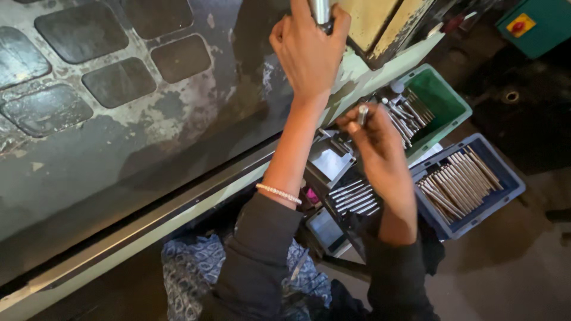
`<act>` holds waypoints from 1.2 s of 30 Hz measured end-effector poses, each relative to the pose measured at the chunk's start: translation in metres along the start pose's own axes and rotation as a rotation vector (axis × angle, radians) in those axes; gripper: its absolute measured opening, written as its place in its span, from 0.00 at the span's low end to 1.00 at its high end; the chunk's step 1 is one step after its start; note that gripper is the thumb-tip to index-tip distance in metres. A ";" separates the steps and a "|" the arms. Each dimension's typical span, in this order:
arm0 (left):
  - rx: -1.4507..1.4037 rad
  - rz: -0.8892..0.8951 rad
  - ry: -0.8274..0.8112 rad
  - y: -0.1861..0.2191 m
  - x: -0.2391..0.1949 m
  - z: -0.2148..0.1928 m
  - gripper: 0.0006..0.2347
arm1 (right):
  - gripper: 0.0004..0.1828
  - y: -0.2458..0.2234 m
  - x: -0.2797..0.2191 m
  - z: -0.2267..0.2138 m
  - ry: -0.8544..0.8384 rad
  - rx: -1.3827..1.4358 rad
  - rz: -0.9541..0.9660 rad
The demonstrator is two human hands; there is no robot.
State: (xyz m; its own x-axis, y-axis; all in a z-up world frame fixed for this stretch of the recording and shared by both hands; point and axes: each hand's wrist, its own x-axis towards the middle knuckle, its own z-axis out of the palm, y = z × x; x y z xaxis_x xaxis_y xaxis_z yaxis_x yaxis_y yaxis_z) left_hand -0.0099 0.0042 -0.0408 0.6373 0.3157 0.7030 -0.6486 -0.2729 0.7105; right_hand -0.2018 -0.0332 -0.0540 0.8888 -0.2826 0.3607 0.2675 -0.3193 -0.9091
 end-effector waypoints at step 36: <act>-0.064 0.209 -0.081 -0.020 -0.008 -0.018 0.20 | 0.13 0.226 -0.082 0.030 0.353 -0.257 0.231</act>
State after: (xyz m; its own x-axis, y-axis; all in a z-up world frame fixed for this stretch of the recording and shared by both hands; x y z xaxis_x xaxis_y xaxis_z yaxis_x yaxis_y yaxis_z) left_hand -0.0096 0.0237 -0.0606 0.5164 0.1836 0.8365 -0.7932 -0.2656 0.5480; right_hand -0.2029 -0.0553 -0.2956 0.7215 -0.6475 0.2452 -0.0612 -0.4124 -0.9089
